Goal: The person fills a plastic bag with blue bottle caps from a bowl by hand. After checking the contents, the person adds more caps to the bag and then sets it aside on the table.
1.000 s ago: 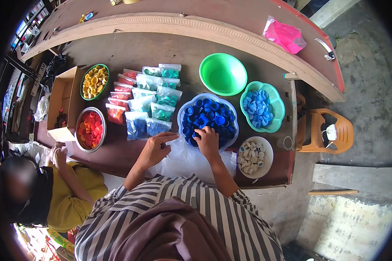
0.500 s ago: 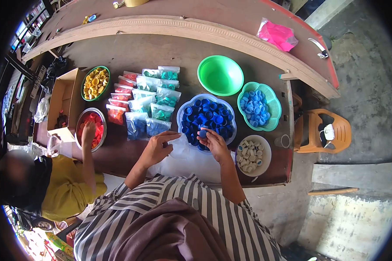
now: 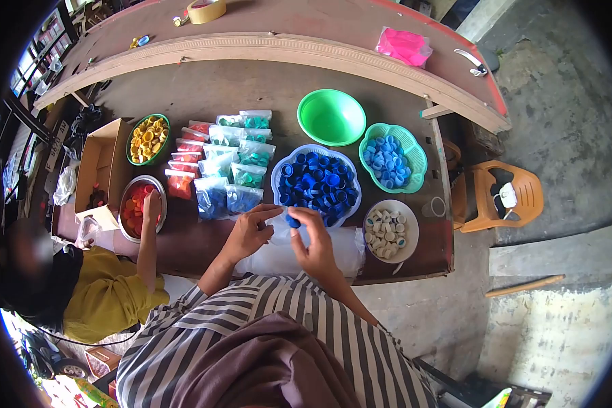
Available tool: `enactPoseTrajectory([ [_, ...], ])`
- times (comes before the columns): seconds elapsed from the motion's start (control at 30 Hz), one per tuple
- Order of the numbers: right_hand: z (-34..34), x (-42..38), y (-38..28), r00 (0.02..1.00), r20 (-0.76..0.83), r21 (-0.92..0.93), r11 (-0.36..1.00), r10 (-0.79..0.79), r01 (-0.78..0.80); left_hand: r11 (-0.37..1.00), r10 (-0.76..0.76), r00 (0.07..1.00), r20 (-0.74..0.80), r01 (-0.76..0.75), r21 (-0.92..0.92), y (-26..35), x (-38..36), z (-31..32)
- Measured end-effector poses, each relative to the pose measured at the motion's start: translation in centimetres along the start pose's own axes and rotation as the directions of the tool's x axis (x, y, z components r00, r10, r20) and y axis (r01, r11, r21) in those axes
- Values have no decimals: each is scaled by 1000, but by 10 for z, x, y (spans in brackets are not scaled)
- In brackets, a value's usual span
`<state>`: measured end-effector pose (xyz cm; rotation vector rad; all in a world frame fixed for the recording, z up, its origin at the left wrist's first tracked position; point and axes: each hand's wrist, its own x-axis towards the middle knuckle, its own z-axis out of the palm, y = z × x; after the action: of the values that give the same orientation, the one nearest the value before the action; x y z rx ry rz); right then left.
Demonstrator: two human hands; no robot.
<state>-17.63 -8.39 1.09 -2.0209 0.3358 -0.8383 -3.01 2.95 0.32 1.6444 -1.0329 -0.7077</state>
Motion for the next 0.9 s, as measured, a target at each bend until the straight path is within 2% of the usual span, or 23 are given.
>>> enactPoseTrajectory([
  [0.03,2,-2,-1,997,55,-60,996,-59,62,1000,11,1000,-4,-11,-19,1,-1,0],
  [0.07,2,-1,0,988,139,-196,976,-71,97,1000,13,1000,-1,-13,-18,1,-1,0],
  [0.17,1,-7,6,990,127,-237,967,-60,89,999,40,999,-20,-40,-15,1,-3,-2],
  [0.2,-1,-5,5,996,55,-225,971,-67,77,1000,20,1000,-21,-20,-10,1,-4,-4],
  [0.23,-4,-4,9,996,54,-224,972,-65,75,1000,-1,1000,-20,1,-5,1,-5,-6],
  [0.3,-11,-4,28,996,-78,-182,982,42,-56,1000,-11,999,-31,11,-3,-1,-6,-13],
  [0.33,-14,-6,45,994,-111,-212,976,25,-48,1000,-20,999,-43,20,-1,-2,-5,-17],
  [0.37,-15,-9,60,993,-114,-213,976,25,-49,1000,-18,999,-40,18,-1,-2,-4,-22],
  [0.43,-16,-15,86,987,-99,-310,938,130,-154,1000,3,996,-84,-2,16,-1,-3,-34],
  [0.5,-10,-17,104,987,-77,-314,936,140,-157,1000,16,994,-113,-15,13,-6,-1,-41],
  [0.63,15,-8,128,993,22,-359,928,112,-96,999,-46,989,-142,43,-22,2,0,-54],
  [0.73,37,8,140,982,168,-434,901,81,0,997,-65,994,-84,62,-40,-4,-1,-56],
  [0.83,54,23,146,975,223,-486,866,-8,119,999,-1,997,-78,4,32,-9,2,-53],
  [0.9,62,28,148,972,236,-496,860,-4,124,999,-21,996,-87,25,42,-7,3,-51],
])
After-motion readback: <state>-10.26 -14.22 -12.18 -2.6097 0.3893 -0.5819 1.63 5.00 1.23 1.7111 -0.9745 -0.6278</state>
